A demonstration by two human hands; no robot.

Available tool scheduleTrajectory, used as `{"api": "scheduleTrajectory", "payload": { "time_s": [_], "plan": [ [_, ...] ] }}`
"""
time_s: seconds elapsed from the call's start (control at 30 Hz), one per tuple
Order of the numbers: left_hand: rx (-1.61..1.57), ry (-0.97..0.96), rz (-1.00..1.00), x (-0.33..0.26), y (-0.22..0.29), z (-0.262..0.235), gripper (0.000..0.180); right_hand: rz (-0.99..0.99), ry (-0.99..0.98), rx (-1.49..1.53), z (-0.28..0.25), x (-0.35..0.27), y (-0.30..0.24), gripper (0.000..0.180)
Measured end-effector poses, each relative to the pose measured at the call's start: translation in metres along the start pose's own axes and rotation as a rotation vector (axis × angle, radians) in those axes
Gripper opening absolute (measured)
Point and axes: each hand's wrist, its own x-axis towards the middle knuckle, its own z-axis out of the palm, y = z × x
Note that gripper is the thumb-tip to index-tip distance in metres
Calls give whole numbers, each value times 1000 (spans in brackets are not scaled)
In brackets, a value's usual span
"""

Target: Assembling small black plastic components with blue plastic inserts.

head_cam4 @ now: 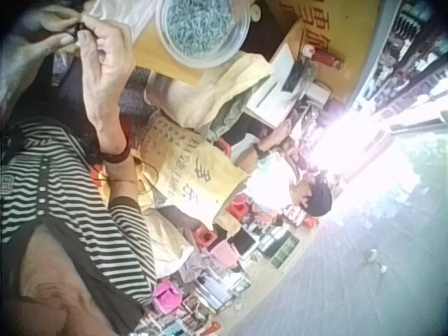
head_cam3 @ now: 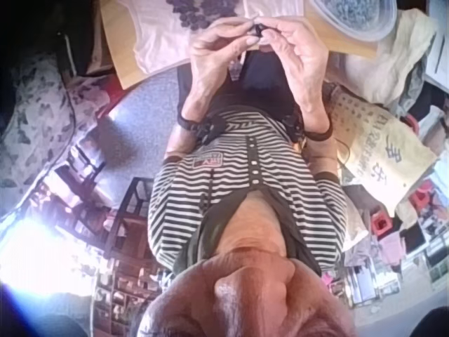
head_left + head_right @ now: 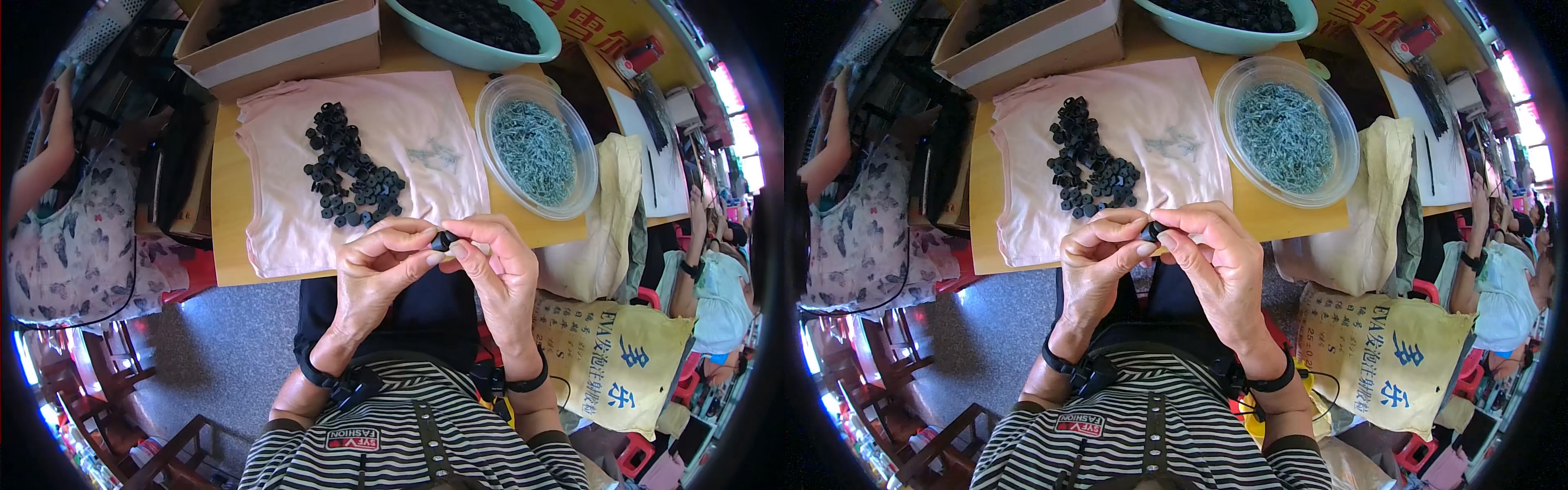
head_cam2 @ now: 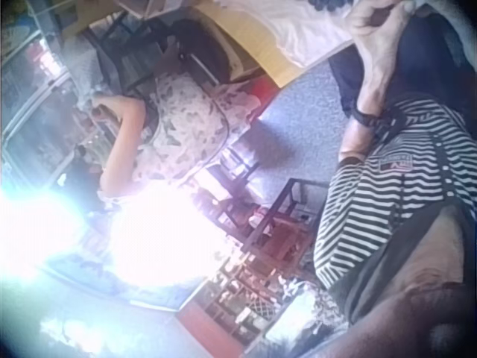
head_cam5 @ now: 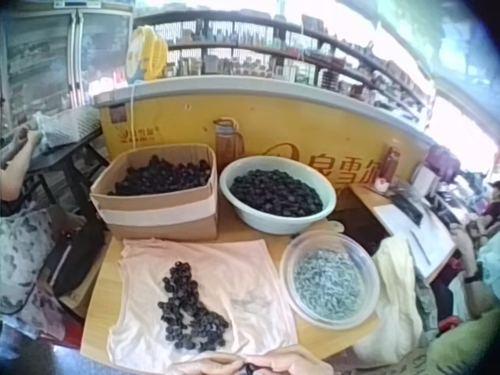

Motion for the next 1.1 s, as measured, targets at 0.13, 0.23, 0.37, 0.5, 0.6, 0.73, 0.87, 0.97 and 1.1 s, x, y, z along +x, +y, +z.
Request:
{"api": "scheduleTrajectory", "payload": {
  "time_s": [0.13,0.23,0.37,0.5,0.6,0.73,0.87,0.97,1.1],
  "plan": [
    [-49,20,-18,0,0,0,19,65,-7,33,2,1,1,20],
    [-123,-12,-20,-1,0,-3,19,-50,-51,-124,1,2,2,22],
    [-162,12,-54,-2,2,-3,19,-273,-88,-403,-3,6,5,28],
    [-203,28,-111,-1,2,-5,19,-336,-71,-425,3,8,4,41],
    [-214,25,-149,-2,2,-6,19,-349,-47,-428,3,7,12,45],
    [-208,25,-188,-2,-1,-6,18,-392,-15,-461,1,9,18,41],
    [-264,28,-187,-3,-6,-8,18,-412,-6,-448,3,10,19,38],
    [-306,46,-194,-4,-8,-8,17,-407,-20,-426,3,11,20,36],
    [-368,59,-218,-1,-10,-8,17,-430,-25,-444,3,18,23,35]
  ]
}}
